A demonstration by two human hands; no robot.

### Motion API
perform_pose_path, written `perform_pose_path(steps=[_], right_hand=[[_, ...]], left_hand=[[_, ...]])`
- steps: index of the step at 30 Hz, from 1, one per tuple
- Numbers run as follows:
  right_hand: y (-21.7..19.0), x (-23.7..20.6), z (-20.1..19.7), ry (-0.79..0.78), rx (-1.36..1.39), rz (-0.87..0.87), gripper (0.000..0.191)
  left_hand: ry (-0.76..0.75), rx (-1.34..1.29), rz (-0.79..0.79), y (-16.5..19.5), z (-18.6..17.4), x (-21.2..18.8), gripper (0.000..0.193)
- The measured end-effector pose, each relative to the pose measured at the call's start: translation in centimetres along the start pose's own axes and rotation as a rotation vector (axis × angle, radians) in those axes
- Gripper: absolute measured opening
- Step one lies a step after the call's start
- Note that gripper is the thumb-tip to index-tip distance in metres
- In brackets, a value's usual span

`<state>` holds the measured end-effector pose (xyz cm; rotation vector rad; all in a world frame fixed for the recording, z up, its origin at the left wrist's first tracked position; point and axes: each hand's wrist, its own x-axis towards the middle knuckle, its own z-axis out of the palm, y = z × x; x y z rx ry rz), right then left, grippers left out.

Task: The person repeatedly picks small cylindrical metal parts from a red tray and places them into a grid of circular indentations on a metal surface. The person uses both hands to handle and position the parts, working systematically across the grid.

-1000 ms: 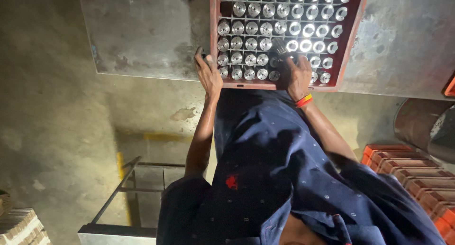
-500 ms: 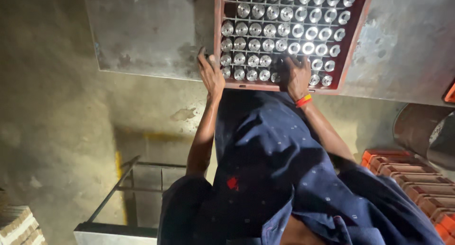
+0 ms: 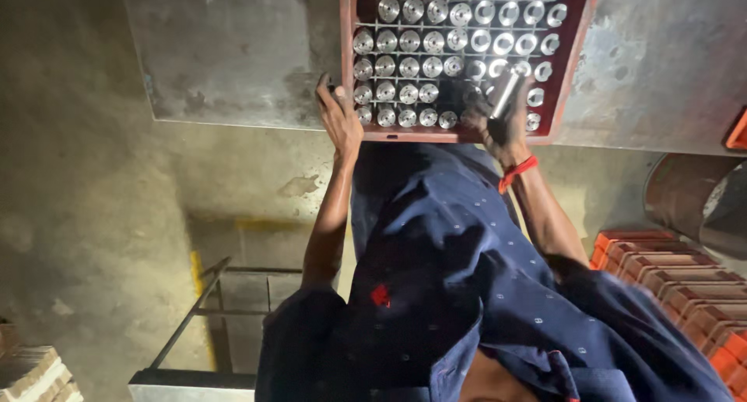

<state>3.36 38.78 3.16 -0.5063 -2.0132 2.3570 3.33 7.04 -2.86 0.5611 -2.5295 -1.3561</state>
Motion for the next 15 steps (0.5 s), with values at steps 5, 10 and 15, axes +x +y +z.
perform_pose_path(steps=[5, 10, 15], right_hand=[[2.3, -2.6, 1.6, -0.202, -0.720, -0.134, 0.035], [2.3, -4.0, 1.4, -0.371, -1.076, -0.328, 0.050], [3.6, -3.9, 1.0, -0.442, -1.005, -0.397, 0.042]], left_hand=[[-0.002, -0.038, -0.015, -0.2, 0.0, -0.3, 0.051], [-0.004, 0.018, 0.016, -0.3, -0.1, -0.3, 0.047], [-0.021, -0.017, 0.000, 0.5, -0.2, -0.4, 0.048]])
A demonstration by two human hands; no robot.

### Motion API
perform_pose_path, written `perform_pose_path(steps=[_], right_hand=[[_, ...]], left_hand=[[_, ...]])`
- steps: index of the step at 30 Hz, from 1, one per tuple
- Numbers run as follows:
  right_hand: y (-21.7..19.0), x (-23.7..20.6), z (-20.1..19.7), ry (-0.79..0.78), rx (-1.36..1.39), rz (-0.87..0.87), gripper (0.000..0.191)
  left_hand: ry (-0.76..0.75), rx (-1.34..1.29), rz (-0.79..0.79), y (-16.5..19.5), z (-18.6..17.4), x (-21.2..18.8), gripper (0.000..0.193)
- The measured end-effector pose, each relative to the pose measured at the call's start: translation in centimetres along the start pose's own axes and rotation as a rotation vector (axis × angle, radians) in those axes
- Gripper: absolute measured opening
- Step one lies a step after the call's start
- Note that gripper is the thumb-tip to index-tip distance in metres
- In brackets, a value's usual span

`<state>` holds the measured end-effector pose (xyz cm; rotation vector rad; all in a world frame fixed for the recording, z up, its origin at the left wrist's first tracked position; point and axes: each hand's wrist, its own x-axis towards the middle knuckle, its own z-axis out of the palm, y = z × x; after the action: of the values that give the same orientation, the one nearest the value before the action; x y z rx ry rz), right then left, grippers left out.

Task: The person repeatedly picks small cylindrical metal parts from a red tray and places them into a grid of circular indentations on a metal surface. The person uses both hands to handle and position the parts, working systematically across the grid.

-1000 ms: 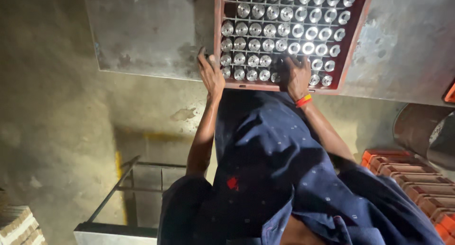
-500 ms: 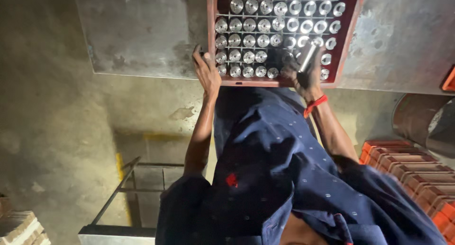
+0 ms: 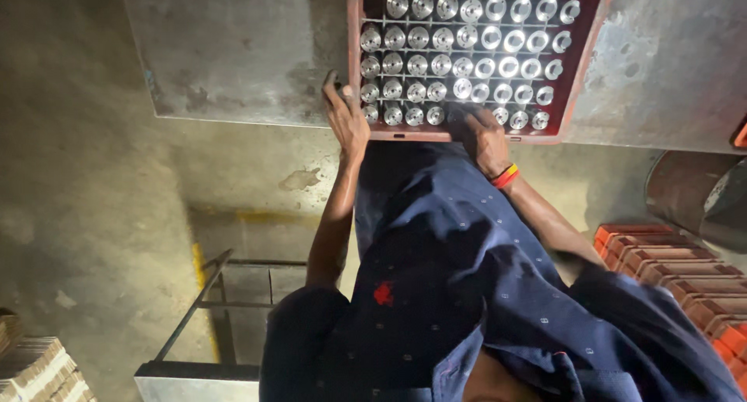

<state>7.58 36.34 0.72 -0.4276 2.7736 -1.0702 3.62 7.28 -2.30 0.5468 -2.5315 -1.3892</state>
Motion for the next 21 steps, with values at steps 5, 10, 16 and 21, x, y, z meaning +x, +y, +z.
perform_pose_path(steps=[5, 10, 16, 21], right_hand=[[2.1, 0.7, 0.8, -0.056, -0.014, -0.034, 0.036], [3.3, 1.3, 1.7, -0.017, 0.014, 0.044, 0.034], [2.8, 1.3, 2.7, 0.074, -0.151, 0.087, 0.037], [-0.1, 1.6, 2.8, 0.167, -0.205, 0.115, 0.032]], left_hand=[[-0.038, 0.033, -0.140, 1.8, -0.6, 0.4, 0.051], [-0.141, -0.083, -0.254, 3.3, -1.4, 2.2, 0.059], [-0.105, -0.027, -0.151, 4.0, -1.8, 3.1, 0.074], [-0.195, 0.092, -0.191, 3.9, -2.7, 3.1, 0.072]])
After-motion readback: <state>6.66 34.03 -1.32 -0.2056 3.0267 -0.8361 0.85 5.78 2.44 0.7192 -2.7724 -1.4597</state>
